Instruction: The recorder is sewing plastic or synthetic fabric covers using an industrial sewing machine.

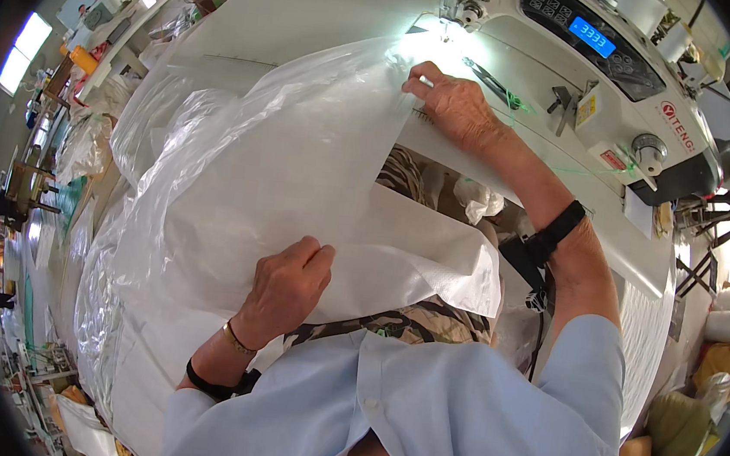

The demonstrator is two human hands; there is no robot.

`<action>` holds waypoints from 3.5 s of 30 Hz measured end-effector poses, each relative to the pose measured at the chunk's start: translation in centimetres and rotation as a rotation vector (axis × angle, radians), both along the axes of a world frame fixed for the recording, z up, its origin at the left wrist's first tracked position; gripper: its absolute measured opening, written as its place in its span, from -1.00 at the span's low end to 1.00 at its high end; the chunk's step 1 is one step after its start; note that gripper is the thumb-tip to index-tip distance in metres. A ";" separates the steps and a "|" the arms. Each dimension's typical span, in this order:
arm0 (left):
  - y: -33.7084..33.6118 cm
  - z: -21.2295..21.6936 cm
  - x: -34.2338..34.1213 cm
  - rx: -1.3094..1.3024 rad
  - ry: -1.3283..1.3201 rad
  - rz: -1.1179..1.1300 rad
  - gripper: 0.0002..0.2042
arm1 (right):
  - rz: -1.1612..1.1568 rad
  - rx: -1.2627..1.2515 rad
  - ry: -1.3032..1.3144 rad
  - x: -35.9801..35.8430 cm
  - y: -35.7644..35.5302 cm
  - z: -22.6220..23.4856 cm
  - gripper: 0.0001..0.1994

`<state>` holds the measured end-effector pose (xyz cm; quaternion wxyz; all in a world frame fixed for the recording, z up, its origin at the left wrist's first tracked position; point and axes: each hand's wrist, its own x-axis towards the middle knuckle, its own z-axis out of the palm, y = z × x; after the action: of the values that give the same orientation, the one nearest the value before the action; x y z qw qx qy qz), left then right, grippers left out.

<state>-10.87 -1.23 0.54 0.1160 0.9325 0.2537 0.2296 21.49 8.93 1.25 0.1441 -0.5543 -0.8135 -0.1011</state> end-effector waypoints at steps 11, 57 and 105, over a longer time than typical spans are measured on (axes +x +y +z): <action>-0.6 0.9 -0.1 -0.162 -0.118 0.119 -0.72 | 0.082 0.013 0.168 1.4 3.0 -0.8 -0.86; 11.4 -0.1 10.5 -0.006 -0.110 -0.136 -0.91 | -0.370 -0.081 0.134 1.0 1.6 -1.2 -0.54; -5.6 15.0 14.2 -0.478 -1.796 -1.676 -0.46 | -0.259 0.161 0.043 2.9 3.5 -4.2 -0.42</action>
<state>3.38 -6.83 15.54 0.5243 0.2767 -0.5507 0.5876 24.37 12.45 -2.96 0.1910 -0.6433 -0.7212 -0.1718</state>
